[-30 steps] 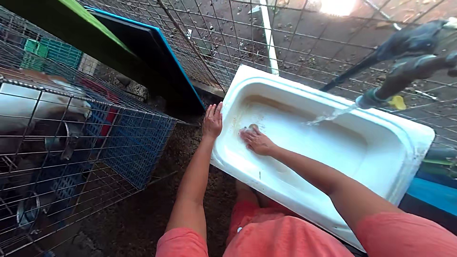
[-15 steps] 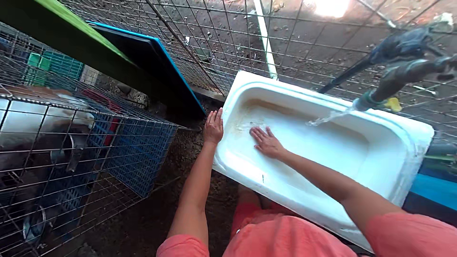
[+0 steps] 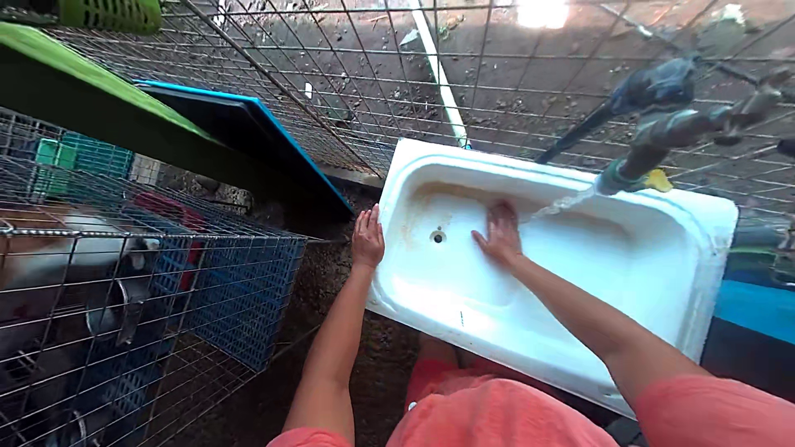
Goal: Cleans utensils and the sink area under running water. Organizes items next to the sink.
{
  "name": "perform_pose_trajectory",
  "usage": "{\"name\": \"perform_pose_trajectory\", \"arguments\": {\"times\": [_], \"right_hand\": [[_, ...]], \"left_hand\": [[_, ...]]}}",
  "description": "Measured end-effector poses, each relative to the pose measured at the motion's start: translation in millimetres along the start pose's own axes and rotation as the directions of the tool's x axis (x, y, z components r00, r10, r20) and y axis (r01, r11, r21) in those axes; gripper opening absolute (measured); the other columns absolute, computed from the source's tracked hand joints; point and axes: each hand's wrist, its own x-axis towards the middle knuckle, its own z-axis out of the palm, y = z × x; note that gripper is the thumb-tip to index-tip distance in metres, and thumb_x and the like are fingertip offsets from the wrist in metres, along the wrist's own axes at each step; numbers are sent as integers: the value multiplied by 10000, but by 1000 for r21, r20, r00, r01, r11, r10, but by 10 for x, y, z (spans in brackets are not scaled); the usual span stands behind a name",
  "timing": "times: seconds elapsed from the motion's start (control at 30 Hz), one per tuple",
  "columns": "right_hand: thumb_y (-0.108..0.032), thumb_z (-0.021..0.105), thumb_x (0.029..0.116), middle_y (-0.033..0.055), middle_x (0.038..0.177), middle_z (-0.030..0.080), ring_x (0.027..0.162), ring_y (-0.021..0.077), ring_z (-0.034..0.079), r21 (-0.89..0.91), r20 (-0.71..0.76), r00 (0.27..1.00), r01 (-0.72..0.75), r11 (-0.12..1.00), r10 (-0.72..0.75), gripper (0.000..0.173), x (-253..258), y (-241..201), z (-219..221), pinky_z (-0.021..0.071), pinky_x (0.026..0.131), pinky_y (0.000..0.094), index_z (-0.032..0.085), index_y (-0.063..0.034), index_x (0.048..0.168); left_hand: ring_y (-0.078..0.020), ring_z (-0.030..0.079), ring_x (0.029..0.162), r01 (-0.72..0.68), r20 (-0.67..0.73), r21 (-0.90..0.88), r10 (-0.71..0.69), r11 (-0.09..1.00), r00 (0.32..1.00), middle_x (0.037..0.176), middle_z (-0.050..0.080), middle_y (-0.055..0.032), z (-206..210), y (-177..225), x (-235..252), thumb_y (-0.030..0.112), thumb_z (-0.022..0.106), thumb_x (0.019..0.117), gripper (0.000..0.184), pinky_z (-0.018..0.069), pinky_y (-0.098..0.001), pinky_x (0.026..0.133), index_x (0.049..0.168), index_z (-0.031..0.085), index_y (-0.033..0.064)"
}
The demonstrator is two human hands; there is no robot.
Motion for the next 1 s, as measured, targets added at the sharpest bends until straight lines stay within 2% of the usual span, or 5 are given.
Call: {"name": "perform_pose_trajectory", "arguments": {"times": [0.43,0.6,0.7,0.87,1.0], "right_hand": [[-170,476,1056,174,1521,536,1500,326,395,235,212,666,675,699,-715,369,672,-576,179,189,1270,548,674,19,1304],[-99,549,1029,261,1168,723,1151,397,687,444,-66,994,111,889,-91,284,-105,160,-395,500,1045,560,722,104,1127],[-200,385,1124,179,1131,694,982,202,696,891,160,880,-324,319,447,380,-61,135,-802,569,893,362,596,91,1248],[-211,460,1089,18,852,668,715,101,663,939,298,883,-205,-275,362,237,84,-123,-1353,585,695,270,598,-31,1162],[-175,527,1063,-36,728,603,580,37,563,968,234,948,-205,-149,217,155,-72,-391,-1726,505,562,199,614,-51,1098]], "left_hand": [[-372,448,1440,11,16,37,-12,999,1000,1506,522,-199,23,-19,4,167,365,1072,480,351,-500,1192,1527,463,50],[-408,444,1436,-52,-32,61,54,997,998,1509,504,-236,25,-35,21,166,386,1058,471,362,-527,1180,1491,507,27],[-489,425,1422,-184,-70,104,191,978,979,1503,481,-294,14,-15,-32,150,411,1055,437,299,-642,1178,1453,573,75],[-509,514,1334,-510,-8,-190,518,839,855,1383,567,-334,89,526,98,58,529,984,339,387,-608,1148,1275,697,12],[-271,605,1253,143,503,-639,270,755,821,1361,608,-241,377,1838,507,56,459,1062,342,496,-396,1053,1349,572,-93]]}}
